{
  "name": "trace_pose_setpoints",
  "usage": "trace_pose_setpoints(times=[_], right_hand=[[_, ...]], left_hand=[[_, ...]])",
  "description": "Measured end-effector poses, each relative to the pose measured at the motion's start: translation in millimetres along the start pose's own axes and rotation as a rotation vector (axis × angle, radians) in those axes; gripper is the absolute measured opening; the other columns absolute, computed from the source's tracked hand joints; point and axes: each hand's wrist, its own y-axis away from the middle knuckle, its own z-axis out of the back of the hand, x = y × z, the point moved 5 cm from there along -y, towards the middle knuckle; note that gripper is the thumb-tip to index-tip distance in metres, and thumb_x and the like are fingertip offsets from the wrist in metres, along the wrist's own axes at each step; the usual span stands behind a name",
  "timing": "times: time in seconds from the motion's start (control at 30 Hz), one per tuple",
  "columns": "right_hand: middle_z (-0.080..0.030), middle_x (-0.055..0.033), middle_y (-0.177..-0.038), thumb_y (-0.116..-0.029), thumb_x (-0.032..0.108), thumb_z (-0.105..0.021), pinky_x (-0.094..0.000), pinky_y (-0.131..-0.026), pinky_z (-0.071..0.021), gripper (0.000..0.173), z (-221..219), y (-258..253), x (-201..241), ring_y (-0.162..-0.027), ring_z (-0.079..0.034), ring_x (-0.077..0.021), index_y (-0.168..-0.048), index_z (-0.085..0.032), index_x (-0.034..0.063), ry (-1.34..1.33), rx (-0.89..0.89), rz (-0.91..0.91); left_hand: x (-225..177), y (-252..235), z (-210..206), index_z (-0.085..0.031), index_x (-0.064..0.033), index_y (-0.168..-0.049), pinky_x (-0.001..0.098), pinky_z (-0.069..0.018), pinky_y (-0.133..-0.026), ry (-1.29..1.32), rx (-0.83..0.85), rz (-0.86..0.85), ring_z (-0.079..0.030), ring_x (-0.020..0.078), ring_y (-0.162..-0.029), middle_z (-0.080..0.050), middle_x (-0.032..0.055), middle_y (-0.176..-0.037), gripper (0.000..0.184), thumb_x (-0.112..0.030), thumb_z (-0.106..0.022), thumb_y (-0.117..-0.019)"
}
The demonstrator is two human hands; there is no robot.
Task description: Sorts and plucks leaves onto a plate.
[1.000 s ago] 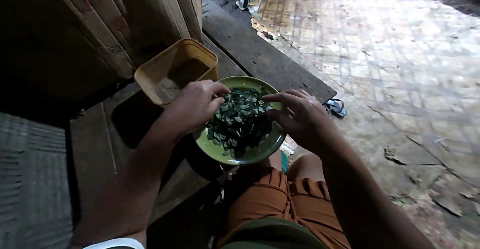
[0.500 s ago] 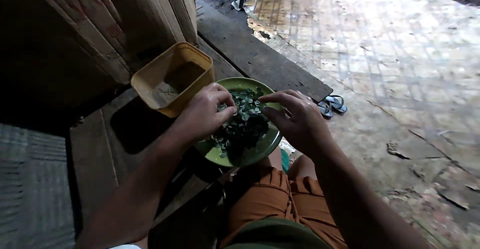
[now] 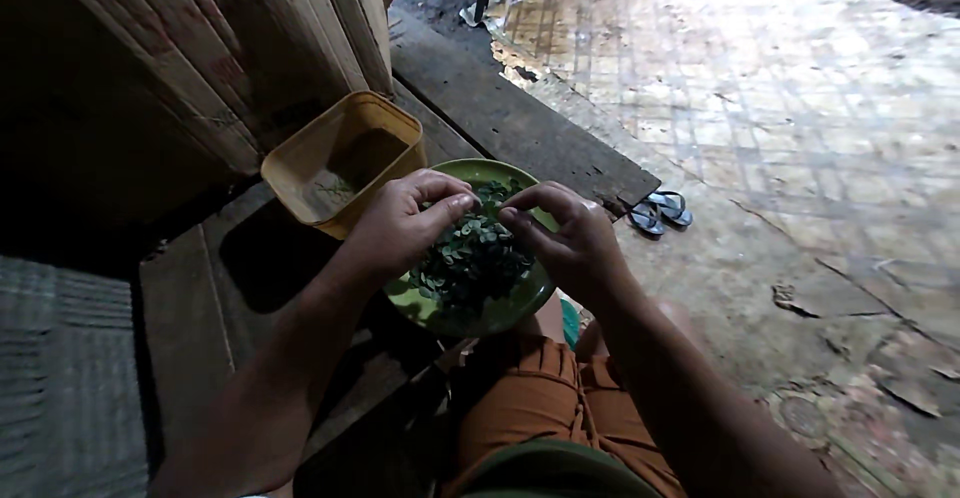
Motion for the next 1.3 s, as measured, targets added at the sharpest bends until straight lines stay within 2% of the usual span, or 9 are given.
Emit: trace_pose_setpoints(times=[0.2, 0.4, 0.57, 0.7, 0.87, 1.0, 1.1, 1.2, 1.3], right_hand=[[-0.068, -0.0009, -0.092, -0.0991, 0.020, -0.065, -0.0231, -0.080, -0.0538, 0.015, 1.1, 0.4, -1.0, -0.086, -0.064, -0.0036, -0.100, -0.073, 0.0077, -0.002, 0.015, -0.019], [-0.069, 0.0006, -0.092, -0.0987, 0.020, -0.065, -0.0278, -0.085, -0.0533, 0.014, 1.0, 1.0, -0.6, -0.088, -0.065, -0.0052, -0.100, -0.073, 0.0090, 0.018, 0.040, -0.030], [-0.069, -0.0019, -0.091, -0.0987, 0.019, -0.065, -0.0234, -0.077, -0.0539, 0.015, 9.4, 1.9, -3.7, -0.084, -0.065, -0.0043, -0.098, -0.072, 0.0061, 0.020, 0.026, -0.042], [-0.069, -0.0023, -0.092, -0.0989, 0.020, -0.065, -0.0244, -0.079, -0.0539, 0.016, 8.3, 2.0, -3.6, -0.086, -0.065, -0.0049, -0.100, -0.073, 0.0064, 0.011, 0.036, -0.050], [-0.068, 0.0002, -0.090, -0.0985, 0.020, -0.066, -0.0206, -0.075, -0.0534, 0.014, 4.4, 2.1, -1.7, -0.082, -0.064, -0.0024, -0.099, -0.073, 0.0080, -0.011, 0.050, -0.050], [-0.068, 0.0010, -0.090, -0.0989, 0.020, -0.065, -0.0192, -0.077, -0.0527, 0.014, 3.6, 1.2, -1.8, -0.082, -0.063, -0.0010, -0.098, -0.072, 0.0079, -0.010, 0.052, -0.025], [-0.069, -0.0008, -0.091, -0.0986, 0.021, -0.066, -0.0275, -0.082, -0.0546, 0.015, 4.7, 0.2, -2.8, -0.085, -0.065, -0.0058, -0.099, -0.073, 0.0078, 0.056, 0.051, -0.044], [-0.072, -0.0066, -0.097, -0.0978, 0.020, -0.066, -0.0531, -0.098, -0.0445, 0.017, 1.7, -1.5, 0.1, -0.099, -0.067, -0.0219, -0.099, -0.076, 0.0072, 0.163, 0.124, -0.023], [-0.072, -0.0058, -0.111, -0.0946, 0.026, -0.069, -0.0579, -0.097, -0.0450, 0.024, -3.6, -1.1, 2.1, -0.110, -0.065, -0.0283, -0.114, -0.076, 0.0141, 0.274, 0.278, 0.075]], left_hand=[[-7.7, 1.8, -10.7, -0.068, -0.0069, -0.125, 0.0207, -0.0578, -0.083, 0.153, 0.057, -0.016, -0.069, 0.0021, -0.092, -0.073, -0.0006, -0.106, 0.027, -0.016, -0.065, -0.0997], [-2.5, 1.6, -18.4, -0.072, -0.0070, -0.101, 0.0179, -0.0568, -0.069, 0.144, -0.034, -0.088, -0.066, 0.0015, -0.075, -0.071, -0.0031, -0.085, 0.006, -0.007, -0.069, -0.0952], [-4.6, 1.3, -3.2, -0.072, -0.0079, -0.104, 0.0204, -0.0585, -0.073, 0.094, -0.075, -0.063, -0.068, 0.0031, -0.079, -0.072, -0.0025, -0.091, 0.009, -0.008, -0.069, -0.0950], [-9.2, 4.3, -9.6, -0.071, -0.0084, -0.122, 0.0256, -0.0544, -0.097, -0.087, -0.014, -0.211, -0.064, 0.0073, -0.113, -0.067, 0.0040, -0.124, 0.028, -0.015, -0.071, -0.0942], [-6.9, 4.7, -16.6, -0.074, -0.0093, -0.101, 0.0245, -0.0547, -0.091, -0.197, -0.095, -0.301, -0.066, 0.0046, -0.098, -0.071, -0.0001, -0.101, 0.010, -0.015, -0.069, -0.0957], [-7.5, 5.3, -17.1, -0.073, -0.0086, -0.102, 0.0240, -0.0538, -0.089, -0.270, -0.113, -0.307, -0.065, 0.0056, -0.096, -0.069, 0.0014, -0.100, 0.011, -0.016, -0.065, -0.0987], [-8.2, 3.5, -7.9, -0.072, -0.0070, -0.103, 0.0267, -0.0535, -0.087, -0.347, -0.155, -0.294, -0.065, 0.0081, -0.095, -0.068, 0.0042, -0.100, 0.014, -0.017, -0.062, -0.1005], [-6.1, -0.5, 10.2, -0.072, -0.0034, -0.107, 0.0324, -0.0542, -0.090, -0.378, -0.226, -0.236, -0.066, 0.0137, -0.098, -0.069, 0.0093, -0.103, 0.018, -0.017, -0.061, -0.1014], [1.7, -4.3, 41.3, -0.069, -0.0028, -0.114, 0.0400, -0.0538, -0.093, -0.489, -0.350, -0.136, -0.066, 0.0200, -0.104, -0.068, 0.0139, -0.111, 0.026, -0.023, -0.055, -0.1053]])
